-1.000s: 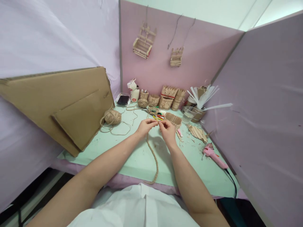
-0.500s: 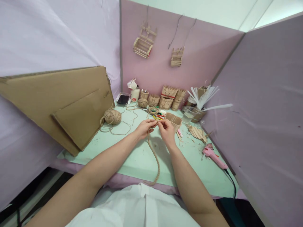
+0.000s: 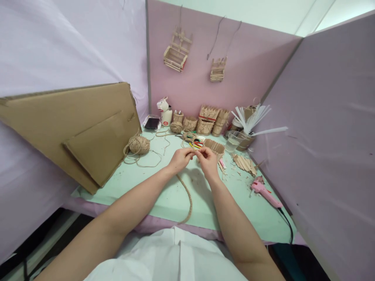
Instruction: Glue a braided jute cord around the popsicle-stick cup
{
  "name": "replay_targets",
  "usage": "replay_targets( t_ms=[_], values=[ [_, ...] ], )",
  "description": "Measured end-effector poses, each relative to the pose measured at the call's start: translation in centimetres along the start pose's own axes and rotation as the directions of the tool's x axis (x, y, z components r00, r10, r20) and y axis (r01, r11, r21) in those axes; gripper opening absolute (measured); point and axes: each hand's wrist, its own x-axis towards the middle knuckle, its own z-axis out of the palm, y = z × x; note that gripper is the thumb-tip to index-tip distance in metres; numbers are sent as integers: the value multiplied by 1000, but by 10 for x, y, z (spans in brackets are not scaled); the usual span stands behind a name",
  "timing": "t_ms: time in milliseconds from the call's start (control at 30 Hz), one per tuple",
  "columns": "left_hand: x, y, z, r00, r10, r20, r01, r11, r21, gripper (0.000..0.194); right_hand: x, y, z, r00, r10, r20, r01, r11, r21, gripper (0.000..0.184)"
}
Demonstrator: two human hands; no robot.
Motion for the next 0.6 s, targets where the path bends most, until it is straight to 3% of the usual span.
replay_targets(
  t_ms=[100, 300, 600],
  values=[
    [1, -1, -4, 1000, -2, 9, 1, 998, 56, 20, 0, 1, 0, 995, 104, -8, -102, 986, 134, 23],
    [4, -10, -5, 995, -101, 22, 100, 994, 50, 19, 3, 0, 2, 963, 270, 17, -248, 858, 450, 30],
    [4, -9, -6, 971, -216, 105, 225, 971, -79, 22, 4, -5, -2, 956, 282, 85, -286, 822, 492, 30]
  ],
)
